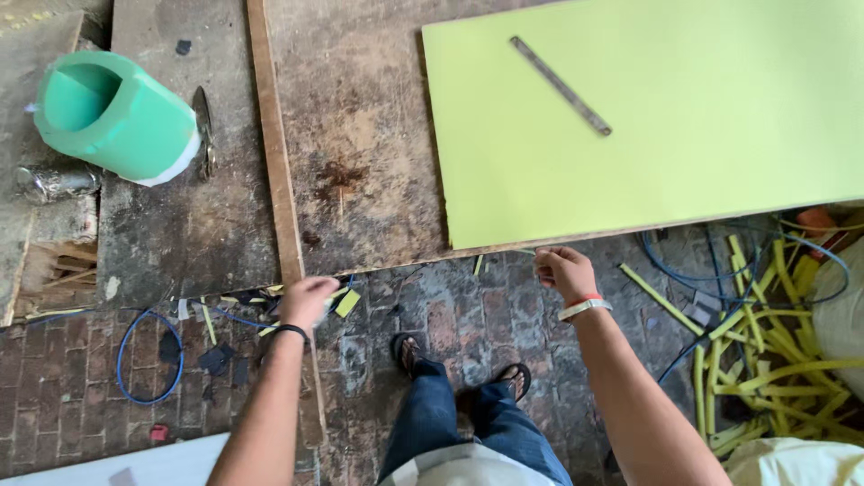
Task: The person carries a hand saw to a workbench, measures a large yellow foam sheet with a tape measure, aligns a wooden straightedge across the foam, and saws the foam along the straightedge. They then measure the cut foam piece and use the tape measure to measure a wooden slatted frame on the floor.
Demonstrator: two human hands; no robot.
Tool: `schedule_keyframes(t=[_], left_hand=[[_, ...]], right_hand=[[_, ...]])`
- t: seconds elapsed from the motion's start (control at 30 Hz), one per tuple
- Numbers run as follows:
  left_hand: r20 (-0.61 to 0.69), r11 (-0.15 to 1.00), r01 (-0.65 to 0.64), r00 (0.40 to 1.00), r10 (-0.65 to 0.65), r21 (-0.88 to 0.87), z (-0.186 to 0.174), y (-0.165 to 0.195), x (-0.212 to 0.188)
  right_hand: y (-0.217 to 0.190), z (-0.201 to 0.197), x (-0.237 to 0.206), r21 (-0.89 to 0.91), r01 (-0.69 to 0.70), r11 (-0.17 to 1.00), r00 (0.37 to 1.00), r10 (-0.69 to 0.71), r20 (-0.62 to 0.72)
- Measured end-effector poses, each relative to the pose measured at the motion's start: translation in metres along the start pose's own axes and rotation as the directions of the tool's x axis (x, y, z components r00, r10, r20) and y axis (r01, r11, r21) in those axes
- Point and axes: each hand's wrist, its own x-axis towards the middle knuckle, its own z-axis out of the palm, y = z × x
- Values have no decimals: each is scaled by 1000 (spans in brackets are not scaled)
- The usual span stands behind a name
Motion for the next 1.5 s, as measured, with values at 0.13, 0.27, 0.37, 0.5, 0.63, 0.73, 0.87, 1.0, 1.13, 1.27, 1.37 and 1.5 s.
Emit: schedule_keyframes(t=[0.13,0.27,0.37,0.5,0.63,0.73,0.87,1.0,1.13,1.27,1.37,1.5], left_hand=[[299,992,85,953,-54,-92,65,22,5],[271,999,-5,962,14,-32,112,71,42],[282,987,-139,953,111,82,146,110,95],[179,945,-235,964,196,227,198,163,183],[228,931,-145,971,69,335,234,207,245],[284,992,25,957,-60,125,234,217,276],[532,964,233,837,-132,-126,226,220,292],[473,985,26,875,-106,173,219,214,297],[370,982,14,925,-84,187,195,209,304],[224,947,9,971,-85,320,139,209,304],[46,939,111,990,-133,327,96,211,297],[-171,849,258,965,-201,460,55,218,300]], right_hand=[[-37,-16,26,-86,-17,996,998,11,-67],[-68,-12,47,-240,28,970,995,-50,-87],[-85,-15,64,-347,56,936,989,-99,-108],[-123,-17,103,-483,127,867,964,-222,-145],[-172,-16,148,-608,-13,794,947,-186,-262],[-188,-9,175,-724,-50,688,941,-210,-265],[-191,-2,208,-839,4,544,905,-359,-228],[-184,7,225,-928,-90,363,882,-404,-244],[-180,28,235,-934,-30,355,943,-300,-144],[-185,72,248,-904,102,414,949,-315,-37],[-193,105,251,-659,27,752,998,-61,-28],[-213,114,233,-495,2,869,1000,1,7]])
